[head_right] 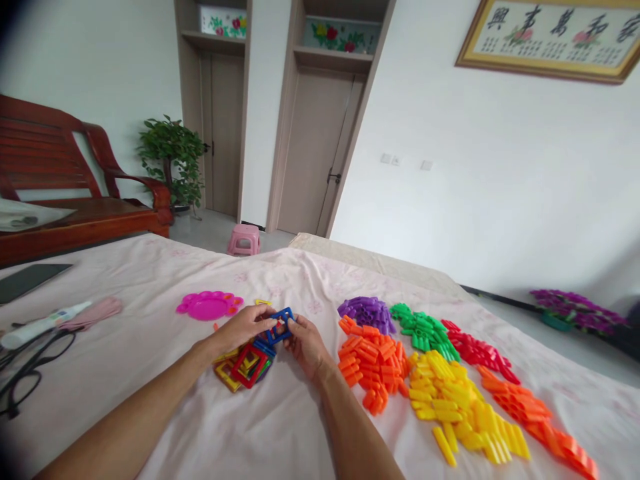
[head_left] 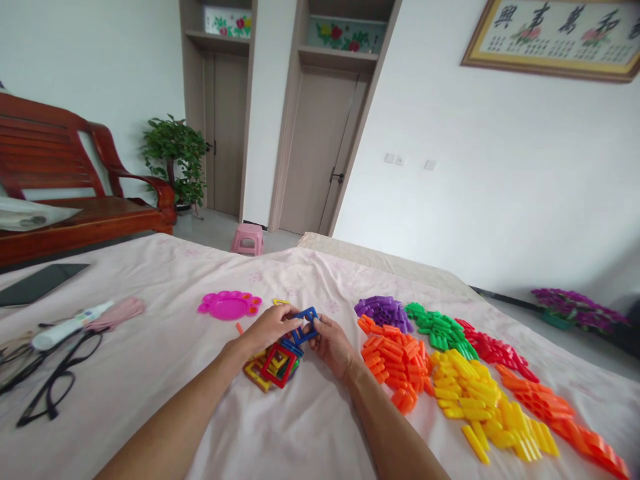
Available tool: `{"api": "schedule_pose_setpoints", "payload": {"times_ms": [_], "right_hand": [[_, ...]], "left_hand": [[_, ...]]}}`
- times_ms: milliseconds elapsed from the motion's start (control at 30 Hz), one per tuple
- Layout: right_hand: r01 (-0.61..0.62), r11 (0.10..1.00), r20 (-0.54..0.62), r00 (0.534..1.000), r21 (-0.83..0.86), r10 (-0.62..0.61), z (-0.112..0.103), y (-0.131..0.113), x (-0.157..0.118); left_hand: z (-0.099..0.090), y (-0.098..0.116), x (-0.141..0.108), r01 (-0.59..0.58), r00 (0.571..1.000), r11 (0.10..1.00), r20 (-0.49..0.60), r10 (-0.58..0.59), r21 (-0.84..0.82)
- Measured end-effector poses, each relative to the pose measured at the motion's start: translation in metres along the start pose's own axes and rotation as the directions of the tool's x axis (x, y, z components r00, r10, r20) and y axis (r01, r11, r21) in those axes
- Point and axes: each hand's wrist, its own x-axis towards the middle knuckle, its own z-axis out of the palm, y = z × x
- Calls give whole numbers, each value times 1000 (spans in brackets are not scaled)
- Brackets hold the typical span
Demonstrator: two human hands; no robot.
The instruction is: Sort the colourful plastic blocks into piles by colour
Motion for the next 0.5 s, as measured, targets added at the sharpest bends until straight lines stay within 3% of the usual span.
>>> {"api": "schedule_pose_setpoints", "payload": {"times_ms": [100, 200, 367, 500], "right_hand": [[83, 992, -91, 992, -90, -92, -1, 3, 4], [178, 923, -144, 960, -342, -239, -1, 6, 8], [304, 641, -72, 868, -705, -492, 0, 18, 13], [354, 446, 26, 806, -822, -592, 0, 21, 11]], "left_hand": [[0, -8, 5, 19, 994, 997, -103, -27, -78], [0, -13, 9, 37, 984, 989, -170, -61, -143], [0, -18, 12, 36, 981, 988, -181, -62, -147], [1, -17, 11, 43, 990, 990, -125, -60, -134]]}}
